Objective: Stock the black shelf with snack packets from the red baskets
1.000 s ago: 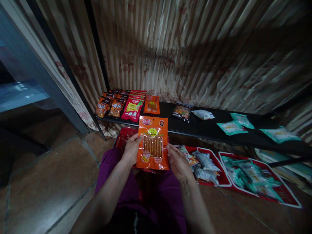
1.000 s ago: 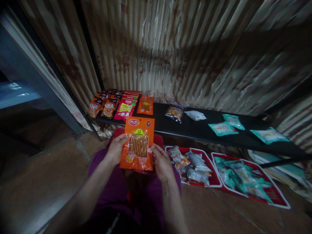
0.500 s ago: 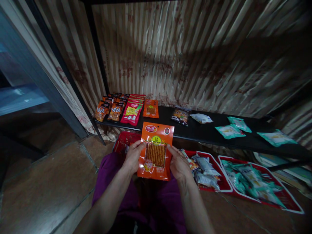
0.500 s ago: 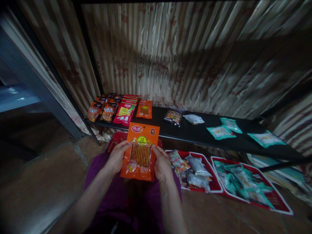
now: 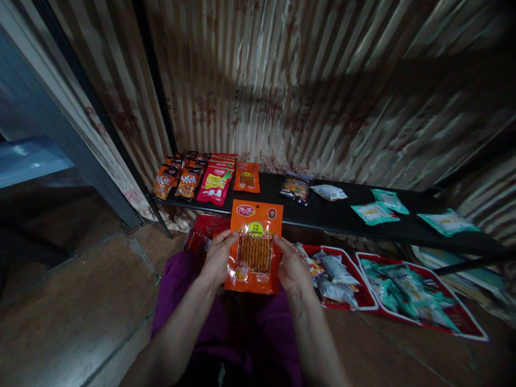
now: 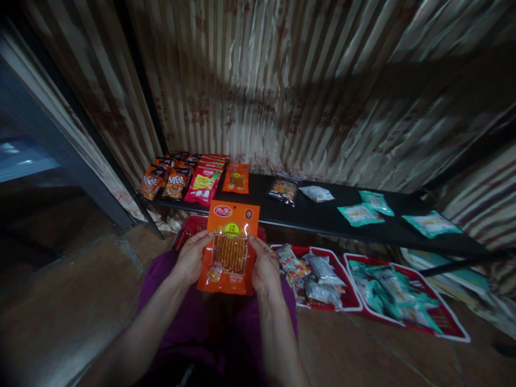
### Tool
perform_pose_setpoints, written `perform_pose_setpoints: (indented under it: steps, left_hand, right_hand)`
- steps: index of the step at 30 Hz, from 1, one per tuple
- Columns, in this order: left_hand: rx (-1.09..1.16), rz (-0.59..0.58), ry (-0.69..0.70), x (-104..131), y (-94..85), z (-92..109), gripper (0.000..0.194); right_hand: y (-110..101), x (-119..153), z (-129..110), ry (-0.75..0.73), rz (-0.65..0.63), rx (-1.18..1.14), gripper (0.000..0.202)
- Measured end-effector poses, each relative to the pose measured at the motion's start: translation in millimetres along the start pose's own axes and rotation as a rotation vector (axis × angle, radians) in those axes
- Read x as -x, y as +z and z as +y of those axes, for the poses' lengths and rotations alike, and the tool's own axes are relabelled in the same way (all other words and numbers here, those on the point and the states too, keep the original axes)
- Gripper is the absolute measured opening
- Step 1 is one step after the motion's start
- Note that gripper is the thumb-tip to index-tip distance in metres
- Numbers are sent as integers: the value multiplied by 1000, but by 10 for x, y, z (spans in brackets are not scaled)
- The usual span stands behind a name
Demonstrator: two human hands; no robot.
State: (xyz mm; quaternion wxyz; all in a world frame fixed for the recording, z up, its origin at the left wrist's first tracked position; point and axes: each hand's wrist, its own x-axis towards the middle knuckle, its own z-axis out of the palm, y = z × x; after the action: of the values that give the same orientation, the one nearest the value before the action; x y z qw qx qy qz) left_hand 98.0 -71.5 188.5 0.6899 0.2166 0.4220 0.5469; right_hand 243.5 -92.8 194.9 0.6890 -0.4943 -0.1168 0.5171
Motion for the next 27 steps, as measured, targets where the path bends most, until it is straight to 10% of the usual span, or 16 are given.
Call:
perform_pose_setpoints:
  steps: [15, 27]
  left_hand:
    - [-11, -207, -74, 82, 105, 80, 38]
    - [-19, -129, -59, 14, 34, 1, 34]
  right_hand:
    - [-72, -110, -5, -62, 40, 55, 25]
    - [-29, 16, -20, 42, -107, 31, 28]
